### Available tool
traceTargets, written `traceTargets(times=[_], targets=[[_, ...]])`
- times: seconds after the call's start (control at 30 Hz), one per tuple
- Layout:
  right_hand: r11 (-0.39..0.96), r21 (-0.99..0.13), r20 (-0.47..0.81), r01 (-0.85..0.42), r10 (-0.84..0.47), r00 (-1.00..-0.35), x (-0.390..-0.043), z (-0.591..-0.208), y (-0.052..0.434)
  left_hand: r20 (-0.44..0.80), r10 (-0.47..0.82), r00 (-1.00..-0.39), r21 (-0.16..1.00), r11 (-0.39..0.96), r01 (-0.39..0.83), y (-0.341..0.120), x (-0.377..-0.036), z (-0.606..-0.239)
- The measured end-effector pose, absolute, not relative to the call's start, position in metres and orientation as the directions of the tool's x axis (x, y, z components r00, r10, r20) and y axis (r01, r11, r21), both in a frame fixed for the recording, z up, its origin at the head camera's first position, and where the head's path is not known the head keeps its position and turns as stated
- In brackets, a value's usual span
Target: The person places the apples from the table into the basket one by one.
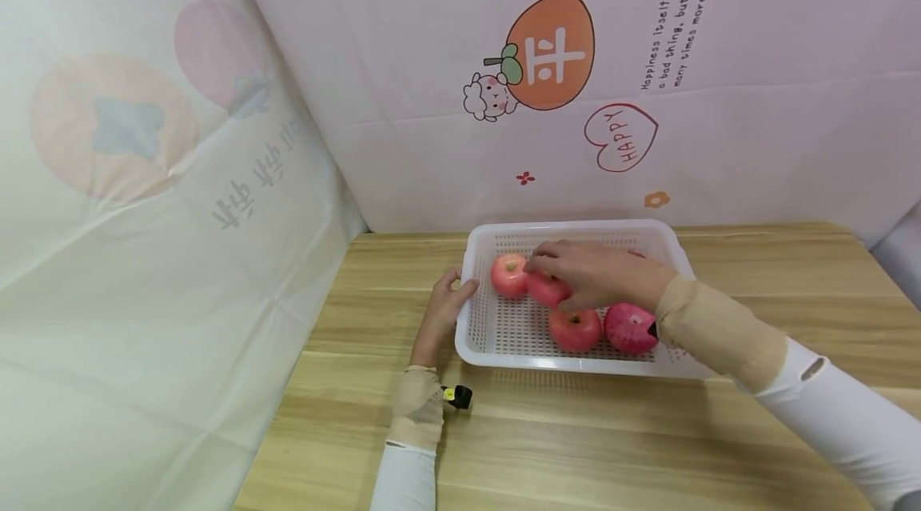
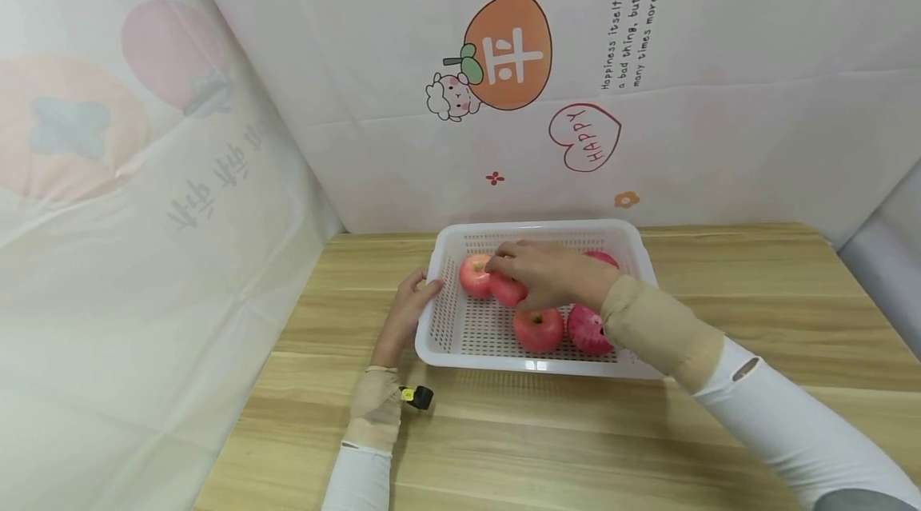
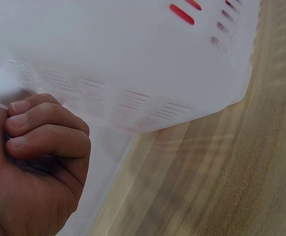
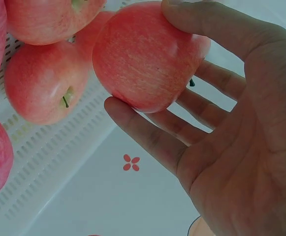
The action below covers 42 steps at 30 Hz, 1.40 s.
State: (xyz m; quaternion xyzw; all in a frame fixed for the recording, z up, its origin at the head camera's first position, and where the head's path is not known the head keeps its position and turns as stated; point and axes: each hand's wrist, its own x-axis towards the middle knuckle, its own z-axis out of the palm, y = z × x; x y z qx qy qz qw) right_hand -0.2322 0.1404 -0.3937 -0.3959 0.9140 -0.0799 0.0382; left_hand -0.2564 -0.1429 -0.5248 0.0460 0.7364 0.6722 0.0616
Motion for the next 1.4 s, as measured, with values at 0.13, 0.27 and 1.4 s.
traceTargets(times=[0.13,0.27,1.4], targets=[[0.661,-0.168,-0.011,-0.731,-0.743,-0.669,-0.231,-0.394,0.135,-0.03,0.152,-0.988,0.995,0.094,-0.016,-0.142,-0.256,-0.525],[0.639,-0.143,-0.011,-0.756,-0.764,-0.645,-0.231,-0.395,0.129,-0.028,0.151,-0.988,0.995,0.097,-0.013,-0.142,-0.256,-0.526],[0.567,-0.088,-0.074,-0.819,-0.824,-0.562,-0.228,-0.412,0.091,-0.049,0.155,-0.987,0.995,0.089,-0.036,-0.143,-0.256,-0.524]])
